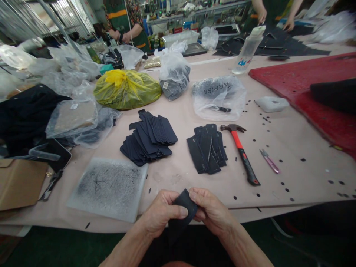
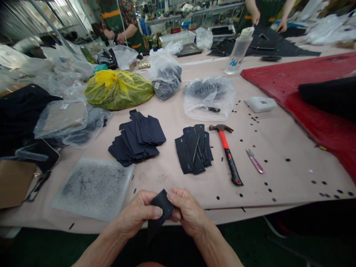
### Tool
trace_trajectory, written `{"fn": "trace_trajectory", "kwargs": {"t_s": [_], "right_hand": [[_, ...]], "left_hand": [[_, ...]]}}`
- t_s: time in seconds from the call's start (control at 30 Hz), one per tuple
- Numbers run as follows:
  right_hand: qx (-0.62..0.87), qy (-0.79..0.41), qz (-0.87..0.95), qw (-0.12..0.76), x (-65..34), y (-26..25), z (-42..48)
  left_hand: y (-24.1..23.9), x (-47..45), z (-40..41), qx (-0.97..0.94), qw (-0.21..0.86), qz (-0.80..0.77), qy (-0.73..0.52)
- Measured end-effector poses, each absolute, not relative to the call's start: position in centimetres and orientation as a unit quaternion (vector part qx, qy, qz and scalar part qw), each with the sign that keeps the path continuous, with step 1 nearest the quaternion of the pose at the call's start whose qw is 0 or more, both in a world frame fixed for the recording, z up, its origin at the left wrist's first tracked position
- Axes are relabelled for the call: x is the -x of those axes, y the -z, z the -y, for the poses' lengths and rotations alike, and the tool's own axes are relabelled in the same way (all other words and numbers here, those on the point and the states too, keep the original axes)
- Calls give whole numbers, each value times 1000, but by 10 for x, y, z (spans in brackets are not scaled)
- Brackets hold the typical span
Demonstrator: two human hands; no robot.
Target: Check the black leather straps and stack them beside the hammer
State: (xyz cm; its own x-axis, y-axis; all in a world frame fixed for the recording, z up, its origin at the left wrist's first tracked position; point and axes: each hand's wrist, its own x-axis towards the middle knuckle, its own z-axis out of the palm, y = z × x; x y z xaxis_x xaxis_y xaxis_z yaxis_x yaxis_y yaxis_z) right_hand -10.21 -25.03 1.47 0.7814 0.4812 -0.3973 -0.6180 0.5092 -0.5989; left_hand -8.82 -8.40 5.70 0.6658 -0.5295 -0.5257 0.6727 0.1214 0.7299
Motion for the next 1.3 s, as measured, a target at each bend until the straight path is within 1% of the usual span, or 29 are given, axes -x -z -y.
{"fn": "trace_trajectory", "kwargs": {"t_s": [0.17,0.2,0.27,0.33,0.4,0.5,0.57,0.63,0.83,0.97,1.13,1.23,1.3], "right_hand": [[374,-332,-105,860,109,-8,242],[396,-321,-113,853,110,-8,242],[488,-265,-127,822,112,-11,244],[614,-184,-125,758,113,-18,246],[725,-114,-88,674,114,-27,250],[824,-61,35,563,118,-38,255],[849,-48,118,513,120,-42,258],[867,-41,164,469,121,-44,259],[910,-58,217,349,124,-51,259],[931,-48,231,279,125,-49,256],[944,-2,220,245,131,-37,246],[950,38,168,260,131,-30,241],[948,36,119,294,127,-28,244]], "left_hand": [[-57,91,88,-507,765,-51,395],[-55,92,87,-516,761,-54,389],[-51,94,85,-543,750,-67,371],[-45,98,83,-566,739,-78,357],[-41,100,81,-581,728,-74,355],[-39,102,79,-609,710,-60,349],[-41,101,79,-628,694,-49,348],[-44,99,79,-641,680,-37,354],[-56,98,81,-674,646,-3,358],[-60,100,81,-742,585,30,326],[-64,102,84,-807,509,49,295],[-65,102,84,-814,504,47,284],[-63,101,83,-794,528,33,298]]}}
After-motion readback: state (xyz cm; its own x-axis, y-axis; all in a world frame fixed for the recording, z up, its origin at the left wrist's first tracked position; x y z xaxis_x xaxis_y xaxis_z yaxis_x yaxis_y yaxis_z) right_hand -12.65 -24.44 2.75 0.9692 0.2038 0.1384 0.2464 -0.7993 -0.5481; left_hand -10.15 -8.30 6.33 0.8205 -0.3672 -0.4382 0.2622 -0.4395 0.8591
